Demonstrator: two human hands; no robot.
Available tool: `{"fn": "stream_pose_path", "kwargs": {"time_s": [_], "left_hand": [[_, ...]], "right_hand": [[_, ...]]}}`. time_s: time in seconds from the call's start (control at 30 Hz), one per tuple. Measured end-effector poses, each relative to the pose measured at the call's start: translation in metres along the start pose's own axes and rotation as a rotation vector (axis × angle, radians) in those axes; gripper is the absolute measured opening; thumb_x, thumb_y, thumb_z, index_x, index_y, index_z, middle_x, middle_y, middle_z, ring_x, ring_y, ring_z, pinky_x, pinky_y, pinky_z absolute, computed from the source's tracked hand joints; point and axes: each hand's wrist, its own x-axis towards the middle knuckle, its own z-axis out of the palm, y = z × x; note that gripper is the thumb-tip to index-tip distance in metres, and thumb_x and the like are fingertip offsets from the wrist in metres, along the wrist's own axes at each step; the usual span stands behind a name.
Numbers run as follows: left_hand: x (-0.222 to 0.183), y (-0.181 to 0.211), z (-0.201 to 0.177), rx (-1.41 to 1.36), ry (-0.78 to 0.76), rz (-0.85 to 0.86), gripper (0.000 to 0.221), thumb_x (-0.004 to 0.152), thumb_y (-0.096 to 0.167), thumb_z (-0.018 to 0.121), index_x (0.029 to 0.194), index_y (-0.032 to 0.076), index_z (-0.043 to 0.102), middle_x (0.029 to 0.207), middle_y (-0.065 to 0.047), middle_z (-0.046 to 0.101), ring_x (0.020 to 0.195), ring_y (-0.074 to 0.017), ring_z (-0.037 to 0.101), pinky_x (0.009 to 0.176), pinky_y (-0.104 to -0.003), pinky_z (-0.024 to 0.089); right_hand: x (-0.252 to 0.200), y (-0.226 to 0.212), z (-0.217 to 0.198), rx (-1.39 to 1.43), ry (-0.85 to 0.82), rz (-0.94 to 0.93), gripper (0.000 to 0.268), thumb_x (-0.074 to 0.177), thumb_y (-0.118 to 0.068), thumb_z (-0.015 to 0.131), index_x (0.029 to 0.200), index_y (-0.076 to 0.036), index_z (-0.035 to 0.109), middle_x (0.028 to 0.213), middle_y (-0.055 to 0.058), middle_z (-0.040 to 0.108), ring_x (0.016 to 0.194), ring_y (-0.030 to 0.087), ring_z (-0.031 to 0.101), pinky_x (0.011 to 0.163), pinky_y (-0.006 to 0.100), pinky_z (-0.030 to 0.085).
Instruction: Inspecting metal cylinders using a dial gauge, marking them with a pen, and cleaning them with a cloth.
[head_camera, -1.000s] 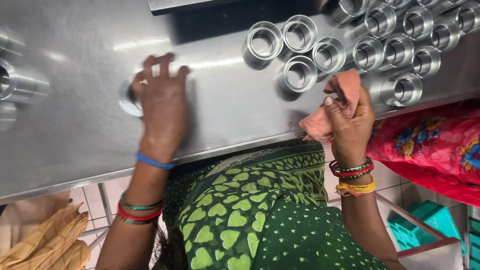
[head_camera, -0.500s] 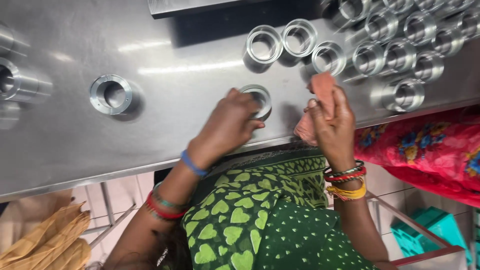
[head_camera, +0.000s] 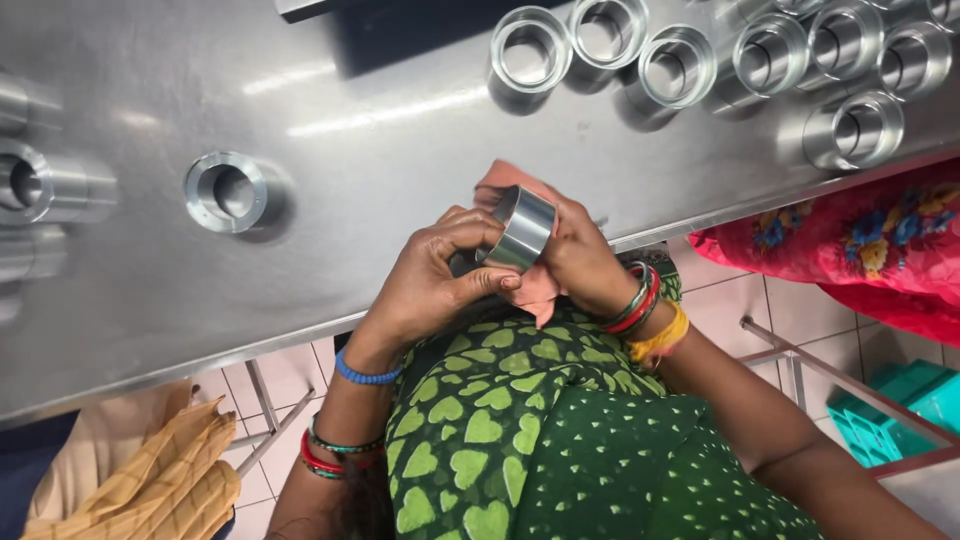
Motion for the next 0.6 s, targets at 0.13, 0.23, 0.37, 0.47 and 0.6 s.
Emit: {"fn": "stream_pose_path", "kwargs": {"time_s": [0.13, 0.23, 0.37, 0.47, 0.6], "left_hand": [[0.012, 0.0, 0.008, -0.217, -0.033, -0.421, 0.031, 0.079, 0.033, 0.085, 0.093, 0.007, 0.076, 0.095, -0.005, 0.079, 0.096, -0.0216, 0.071, 0.09, -0.036, 0.057], [0.014, -0.004, 0.005, 0.072, -0.048, -0.148, 0.033, 0.079, 0.029, 0.089, 0.096, 0.003, 0.079, 0.093, -0.011, 0.069, 0.097, -0.0236, 0.059, 0.088, -0.04, 0.05], [0.013, -0.008, -0.001, 0.058, -0.011, 0.135, 0.036, 0.086, 0.032, 0.086, 0.107, 0.004, 0.077, 0.106, -0.008, 0.073, 0.115, -0.0214, 0.061, 0.098, -0.042, 0.051], [0.012, 0.004, -0.009, 0.271, -0.032, -0.026, 0.042, 0.081, 0.035, 0.086, 0.11, 0.007, 0.074, 0.099, -0.006, 0.069, 0.098, -0.0179, 0.063, 0.086, -0.038, 0.052], [0.01, 0.0, -0.015, 0.056, 0.019, -0.138, 0.05, 0.092, 0.02, 0.072, 0.138, 0.008, 0.053, 0.133, -0.014, 0.061, 0.121, -0.0278, 0.063, 0.101, -0.039, 0.055]], "right_hand": [[-0.013, -0.035, 0.016, -0.827, 0.131, -0.366, 0.052, 0.09, -0.003, 0.057, 0.141, 0.0, 0.055, 0.14, 0.015, 0.061, 0.132, 0.024, 0.062, 0.115, 0.034, 0.05], [-0.006, -0.03, 0.016, -0.474, 0.166, -0.184, 0.044, 0.097, -0.009, 0.056, 0.14, -0.002, 0.057, 0.132, 0.015, 0.066, 0.116, 0.023, 0.068, 0.099, 0.033, 0.057], [-0.004, -0.021, 0.008, 0.259, 0.095, 0.14, 0.05, 0.094, 0.002, 0.044, 0.144, 0.004, 0.051, 0.134, 0.016, 0.064, 0.114, 0.02, 0.067, 0.098, 0.032, 0.058], [-0.009, -0.023, 0.005, 0.058, 0.055, -0.003, 0.048, 0.096, 0.006, 0.049, 0.144, 0.006, 0.052, 0.138, 0.017, 0.063, 0.126, 0.018, 0.064, 0.107, 0.031, 0.055], [-0.015, -0.035, 0.007, -0.175, 0.128, -0.206, 0.051, 0.099, 0.008, 0.061, 0.146, 0.004, 0.043, 0.128, 0.014, 0.061, 0.115, 0.015, 0.066, 0.093, 0.027, 0.059]]}}
